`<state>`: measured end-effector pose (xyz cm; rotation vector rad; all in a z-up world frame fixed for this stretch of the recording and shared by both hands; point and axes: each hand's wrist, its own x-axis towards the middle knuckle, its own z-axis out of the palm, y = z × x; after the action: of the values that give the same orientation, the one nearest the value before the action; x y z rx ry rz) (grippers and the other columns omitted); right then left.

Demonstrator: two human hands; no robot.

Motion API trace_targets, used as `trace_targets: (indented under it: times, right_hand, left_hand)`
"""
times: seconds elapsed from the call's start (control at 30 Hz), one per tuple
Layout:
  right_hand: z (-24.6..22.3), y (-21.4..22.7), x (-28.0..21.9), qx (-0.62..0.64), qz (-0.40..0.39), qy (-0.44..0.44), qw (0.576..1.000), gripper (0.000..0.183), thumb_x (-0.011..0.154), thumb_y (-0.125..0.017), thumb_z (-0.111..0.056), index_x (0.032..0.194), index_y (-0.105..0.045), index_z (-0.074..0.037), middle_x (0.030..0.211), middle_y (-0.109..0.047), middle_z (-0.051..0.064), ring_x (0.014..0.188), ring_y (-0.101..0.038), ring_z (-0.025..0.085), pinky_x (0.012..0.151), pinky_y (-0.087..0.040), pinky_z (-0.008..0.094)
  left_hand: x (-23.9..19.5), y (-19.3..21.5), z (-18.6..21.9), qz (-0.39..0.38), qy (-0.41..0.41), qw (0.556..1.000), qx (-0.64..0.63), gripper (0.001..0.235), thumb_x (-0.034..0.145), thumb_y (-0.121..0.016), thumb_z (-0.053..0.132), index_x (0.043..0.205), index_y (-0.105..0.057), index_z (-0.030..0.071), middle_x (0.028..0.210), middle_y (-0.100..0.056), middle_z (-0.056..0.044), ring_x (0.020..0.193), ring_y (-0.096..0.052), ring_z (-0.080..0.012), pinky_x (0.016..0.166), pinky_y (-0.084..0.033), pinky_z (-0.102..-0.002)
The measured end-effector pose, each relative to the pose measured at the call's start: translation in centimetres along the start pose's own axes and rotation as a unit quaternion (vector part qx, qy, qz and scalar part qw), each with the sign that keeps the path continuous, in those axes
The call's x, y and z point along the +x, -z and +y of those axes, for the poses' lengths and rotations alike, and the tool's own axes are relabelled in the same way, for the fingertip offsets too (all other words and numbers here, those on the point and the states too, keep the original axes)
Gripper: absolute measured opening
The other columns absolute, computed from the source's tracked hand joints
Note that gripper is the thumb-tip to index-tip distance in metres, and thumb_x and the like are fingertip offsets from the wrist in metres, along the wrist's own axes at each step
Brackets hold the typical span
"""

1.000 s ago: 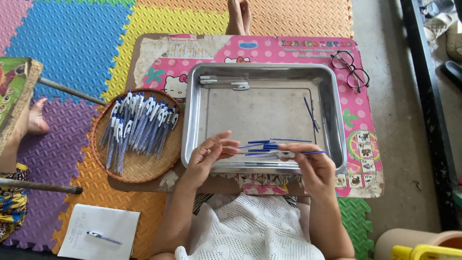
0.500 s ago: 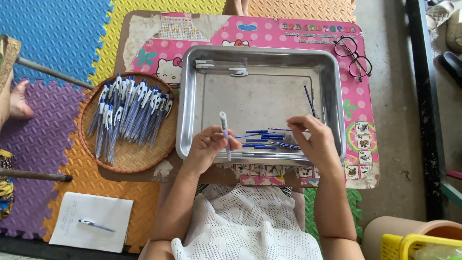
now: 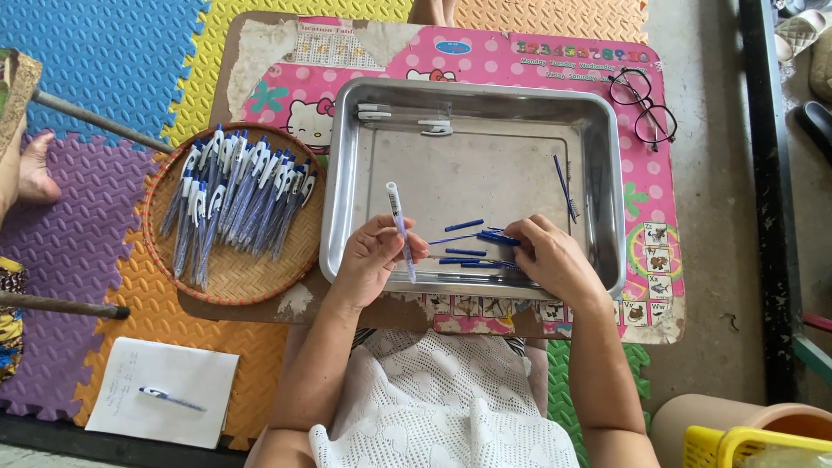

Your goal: The person assembles blue ballpoint pens by inserting ink cartridges into white pen barrels. They pick up a barrel and a cartridge from a metal tray, insert the cartridge into the barrel, and place the completed pen into a woven basket.

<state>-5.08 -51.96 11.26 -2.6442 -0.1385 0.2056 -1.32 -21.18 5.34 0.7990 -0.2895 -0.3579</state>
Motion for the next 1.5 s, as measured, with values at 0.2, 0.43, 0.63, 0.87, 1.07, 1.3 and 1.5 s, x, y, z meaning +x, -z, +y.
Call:
trace_targets:
  times: [0.2, 0.43, 0.63, 0.87, 1.07, 1.3, 1.5]
  right_hand:
    - [0.6, 0.0, 0.0, 0.042, 0.020, 0.035, 0.998, 0.025, 0.088, -0.073, -0.006, 0.114, -0.076, -0.008, 0.099, -0.072, 0.015, 0.090, -0.077, 0.036, 0.081, -0.062, 0.047]
    - [-2.5, 0.9, -2.3, 0.284, 0.062, 0.145, 0.946, 0.021, 0.087, -0.077, 0.001, 0.108, -0.078, -0.002, 0.100, -0.074, 0.014, 0.087, -0.075, 0.024, 0.083, -0.064, 0.038]
    - [-4.5, 1.4, -3.5, 0.296, 0.088, 0.217, 0.926, 0.017, 0.086, -0.076, 0.004, 0.103, -0.075, 0.001, 0.090, -0.075, 0.015, 0.078, -0.075, 0.024, 0.074, -0.064, 0.038]
    - [-2.6, -2.7, -3.4, 0.601, 0.127, 0.194, 0.765, 0.016, 0.091, -0.071, 0.003, 0.101, -0.070, 0.016, 0.090, -0.064, 0.026, 0.083, -0.071, 0.028, 0.077, -0.065, 0.039]
    - [-4.7, -0.1, -4.0, 0.616, 0.208, 0.229, 0.724, 0.021, 0.110, -0.050, -0.017, 0.119, -0.049, 0.002, 0.100, -0.071, 0.033, 0.093, -0.081, 0.040, 0.080, -0.071, 0.045]
    - [-5.2, 2.5, -4.5, 0.535, 0.269, 0.253, 0.760, 0.019, 0.112, -0.047, -0.018, 0.117, -0.042, 0.000, 0.099, -0.073, 0.033, 0.095, -0.081, 0.039, 0.080, -0.071, 0.045]
    - [-6.9, 3.7, -5.2, 0.512, 0.251, 0.246, 0.784, 0.017, 0.108, -0.049, -0.008, 0.113, -0.049, 0.009, 0.096, -0.074, 0.038, 0.094, -0.082, 0.044, 0.080, -0.070, 0.048]
  left_hand:
    - [0.0, -0.1, 0.1, -0.002, 0.004, 1.000, -0.003, 0.026, 0.102, -0.068, 0.013, 0.127, -0.066, 0.004, 0.104, -0.079, -0.025, 0.095, -0.080, -0.0294, 0.090, -0.064, -0.038]
    - [0.1, -1.9, -1.8, -0.014, 0.008, 0.999, -0.037, 0.028, 0.101, -0.070, 0.015, 0.126, -0.065, 0.003, 0.110, -0.078, -0.025, 0.096, -0.080, -0.0280, 0.087, -0.067, -0.039]
    - [0.0, -6.9, -0.9, -0.112, 0.022, 0.993, -0.040, 0.026, 0.103, -0.070, 0.008, 0.127, -0.066, 0.001, 0.114, -0.076, -0.024, 0.103, -0.078, -0.0294, 0.093, -0.065, -0.040]
    - [-1.7, -7.2, -1.1, -0.158, 0.034, 0.987, -0.008, 0.025, 0.103, -0.068, 0.004, 0.127, -0.066, -0.002, 0.109, -0.076, -0.024, 0.103, -0.078, -0.0297, 0.093, -0.065, -0.039]
    - [-2.7, -7.8, 0.0, -0.131, 0.015, 0.988, 0.086, 0.028, 0.097, -0.076, 0.000, 0.124, -0.070, 0.000, 0.104, -0.077, -0.020, 0.091, -0.079, -0.0282, 0.088, -0.065, -0.039]
    - [-3.1, -8.4, 1.1, -0.140, 0.002, 0.975, 0.174, 0.026, 0.097, -0.079, 0.007, 0.123, -0.075, 0.008, 0.100, -0.079, -0.016, 0.083, -0.080, -0.0264, 0.083, -0.064, -0.036]
    - [-3.1, -8.1, 1.0, -0.143, -0.003, 0.970, 0.198, 0.028, 0.096, -0.080, 0.007, 0.124, -0.076, 0.008, 0.098, -0.079, -0.016, 0.078, -0.079, -0.0254, 0.076, -0.064, -0.035]
